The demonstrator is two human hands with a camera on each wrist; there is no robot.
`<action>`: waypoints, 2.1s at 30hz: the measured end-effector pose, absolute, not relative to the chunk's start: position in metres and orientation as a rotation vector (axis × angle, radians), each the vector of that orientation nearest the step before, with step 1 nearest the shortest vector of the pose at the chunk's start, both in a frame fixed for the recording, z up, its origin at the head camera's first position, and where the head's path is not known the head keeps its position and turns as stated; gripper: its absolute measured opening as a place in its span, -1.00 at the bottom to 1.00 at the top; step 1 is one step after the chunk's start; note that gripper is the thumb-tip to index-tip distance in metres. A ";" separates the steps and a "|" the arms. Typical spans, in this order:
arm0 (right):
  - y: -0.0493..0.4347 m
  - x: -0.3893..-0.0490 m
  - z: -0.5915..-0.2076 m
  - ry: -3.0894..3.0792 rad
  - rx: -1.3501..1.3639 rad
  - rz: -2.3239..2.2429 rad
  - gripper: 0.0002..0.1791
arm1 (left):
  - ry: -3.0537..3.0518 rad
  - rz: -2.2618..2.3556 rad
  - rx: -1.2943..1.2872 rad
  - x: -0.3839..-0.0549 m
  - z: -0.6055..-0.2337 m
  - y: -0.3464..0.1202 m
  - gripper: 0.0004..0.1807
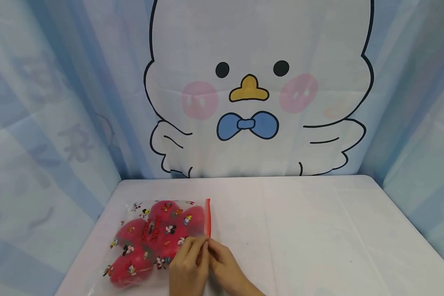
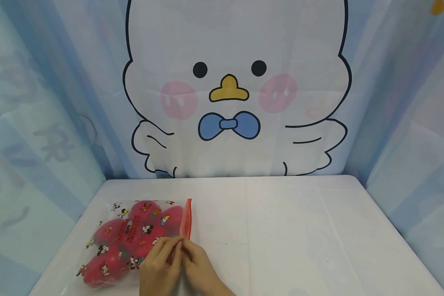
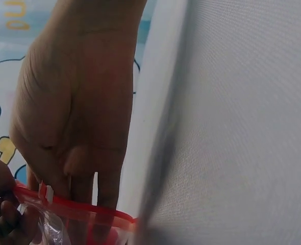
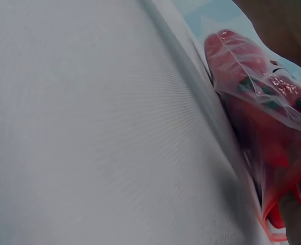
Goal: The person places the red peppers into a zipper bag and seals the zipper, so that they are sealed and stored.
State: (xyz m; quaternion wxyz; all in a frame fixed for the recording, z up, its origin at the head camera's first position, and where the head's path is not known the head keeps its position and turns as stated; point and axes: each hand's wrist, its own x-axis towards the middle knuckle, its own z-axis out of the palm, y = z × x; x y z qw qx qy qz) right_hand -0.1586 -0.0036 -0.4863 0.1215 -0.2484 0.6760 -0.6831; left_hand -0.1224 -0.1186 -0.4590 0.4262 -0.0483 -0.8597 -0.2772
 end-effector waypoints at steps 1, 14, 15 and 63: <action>-0.003 -0.159 -0.486 1.975 -0.731 -1.985 -0.56 | -2.147 -0.697 -0.122 -0.122 -0.459 -0.119 -0.73; 0.004 -0.167 -0.483 1.938 -0.558 -2.025 -0.61 | -2.140 -0.731 -0.111 -0.121 -0.461 -0.120 -0.74; 0.005 -0.168 -0.484 1.936 -0.533 -2.043 -0.61 | -2.135 -0.730 -0.115 -0.122 -0.461 -0.120 -0.73; -0.006 -0.198 -0.485 2.018 -0.546 -1.935 -0.49 | -2.145 -1.074 -0.169 -0.128 -0.473 -0.133 -0.71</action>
